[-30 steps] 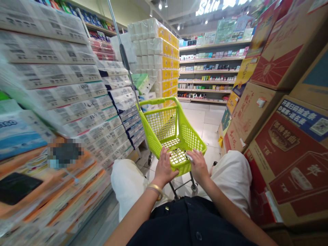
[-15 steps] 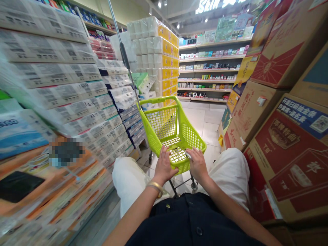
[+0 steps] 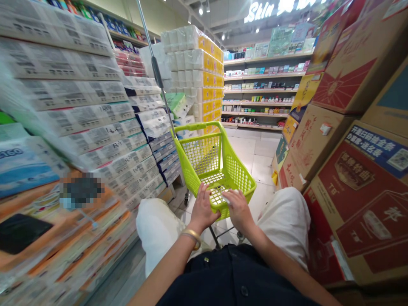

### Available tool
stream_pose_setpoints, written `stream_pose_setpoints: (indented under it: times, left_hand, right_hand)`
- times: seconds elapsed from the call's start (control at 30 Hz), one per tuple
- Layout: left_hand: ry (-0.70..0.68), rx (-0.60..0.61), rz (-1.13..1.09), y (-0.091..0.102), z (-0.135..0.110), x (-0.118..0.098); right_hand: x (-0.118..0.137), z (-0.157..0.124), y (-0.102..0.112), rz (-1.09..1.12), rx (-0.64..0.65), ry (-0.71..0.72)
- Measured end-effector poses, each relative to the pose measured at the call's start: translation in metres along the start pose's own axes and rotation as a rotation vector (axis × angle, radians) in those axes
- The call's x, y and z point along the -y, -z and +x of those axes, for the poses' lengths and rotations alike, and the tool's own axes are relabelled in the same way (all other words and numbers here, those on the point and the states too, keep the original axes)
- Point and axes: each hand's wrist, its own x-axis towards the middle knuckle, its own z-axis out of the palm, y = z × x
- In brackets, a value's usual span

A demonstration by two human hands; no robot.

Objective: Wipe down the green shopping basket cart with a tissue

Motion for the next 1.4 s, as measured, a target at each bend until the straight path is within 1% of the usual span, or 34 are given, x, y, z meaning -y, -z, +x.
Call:
stream_pose_setpoints:
  times: [0.03, 0.07, 0.1, 0.13, 0.27, 0.3, 0.33, 0.37, 0.4, 0.5, 0.53, 0.57, 0.6, 0.7, 0.77, 0.8, 0.87, 0.97, 1.0, 1.03, 1.07, 1.17, 1.2, 1.23, 1.27, 1.3, 1.4]
  left_hand:
    - [-0.005, -0.001, -0.001, -0.001, 0.000, 0.000]
    - [-0.009, -0.004, -0.001, -0.001, 0.000, 0.000]
    - [-0.010, -0.008, 0.001, -0.001, 0.000, 0.000]
    - [-0.008, -0.009, 0.002, -0.001, 0.000, 0.000]
    - [0.010, -0.001, 0.000, 0.001, 0.000, -0.002]
    - [0.010, 0.002, -0.003, 0.002, 0.000, -0.002]
    - [0.008, 0.002, -0.005, 0.002, 0.000, -0.002]
    - [0.006, 0.000, -0.007, 0.002, 0.000, -0.002]
    - [0.002, -0.003, -0.008, 0.002, 0.000, -0.002]
    - [-0.012, -0.013, -0.009, 0.002, 0.000, 0.000]
    - [-0.014, -0.012, -0.008, 0.002, 0.000, 0.000]
    - [-0.012, -0.009, -0.006, 0.002, 0.000, 0.000]
    - [-0.006, -0.004, -0.003, 0.002, -0.001, 0.000]
    - [0.011, 0.008, 0.003, 0.002, -0.001, 0.000]
    - [0.013, 0.006, -0.001, 0.001, -0.001, -0.001]
    - [0.012, 0.002, -0.004, 0.001, 0.000, -0.001]
    - [0.009, -0.006, -0.008, 0.000, 0.000, 0.000]
    - [-0.006, -0.011, -0.007, 0.000, -0.001, 0.002]
    - [-0.011, -0.010, -0.006, 0.001, -0.001, 0.002]
    - [-0.012, -0.009, -0.005, 0.001, -0.001, 0.003]
    - [-0.011, -0.007, -0.004, 0.001, -0.001, 0.003]
    - [0.000, -0.005, -0.007, 0.001, -0.001, 0.002]
    - [0.001, -0.008, -0.009, 0.001, -0.001, 0.001]
    - [0.000, -0.012, -0.010, 0.000, -0.001, 0.001]
    - [-0.003, -0.016, -0.010, -0.001, -0.001, 0.001]
    - [-0.009, -0.021, -0.010, -0.002, 0.000, 0.001]
    - [-0.028, -0.024, -0.010, -0.003, 0.000, 0.002]
  right_hand:
    - [0.007, -0.001, -0.002, 0.024, 0.075, 0.089]
    - [0.011, -0.002, -0.003, 0.038, 0.114, 0.139]
    - [0.011, -0.003, -0.002, 0.040, 0.116, 0.143]
    - [0.007, -0.003, 0.000, 0.030, 0.081, 0.100]
    - [-0.021, -0.001, 0.014, -0.067, -0.169, -0.219]
    - [-0.024, -0.001, 0.014, -0.079, -0.204, -0.259]
    - [-0.022, -0.001, 0.013, -0.077, -0.216, -0.267]
    - [-0.017, -0.001, 0.011, -0.059, -0.200, -0.239]
    - [-0.009, -0.002, 0.007, -0.030, -0.157, -0.179]
    - [0.015, -0.003, -0.002, 0.071, 0.033, 0.066]
    - [0.016, -0.003, -0.002, 0.085, 0.062, 0.098]
    - [0.013, -0.003, 0.000, 0.083, 0.061, 0.090]
    - [0.006, -0.002, 0.004, 0.065, 0.027, 0.041]
    - [-0.026, 0.000, 0.019, -0.044, -0.160, -0.223]
    - [-0.037, 0.000, 0.024, -0.083, -0.229, -0.312]
    - [-0.036, -0.001, 0.023, -0.083, -0.229, -0.310]
    - [-0.022, -0.003, 0.016, -0.042, -0.166, -0.210]
    - [0.005, -0.007, 0.003, 0.044, -0.010, 0.028]
    - [0.008, -0.007, 0.001, 0.055, 0.012, 0.063]
    - [0.007, -0.007, 0.002, 0.054, 0.014, 0.066]
    - [0.003, -0.006, 0.004, 0.039, -0.009, 0.033]
    - [-0.018, -0.003, 0.013, -0.043, -0.153, -0.163]
    - [-0.021, -0.002, 0.014, -0.060, -0.187, -0.202]
    - [-0.021, -0.002, 0.013, -0.062, -0.200, -0.207]
    - [-0.018, -0.003, 0.011, -0.050, -0.187, -0.178]
    - [-0.011, -0.004, 0.008, -0.025, -0.149, -0.116]
    - [0.012, -0.007, -0.003, 0.066, 0.019, 0.140]
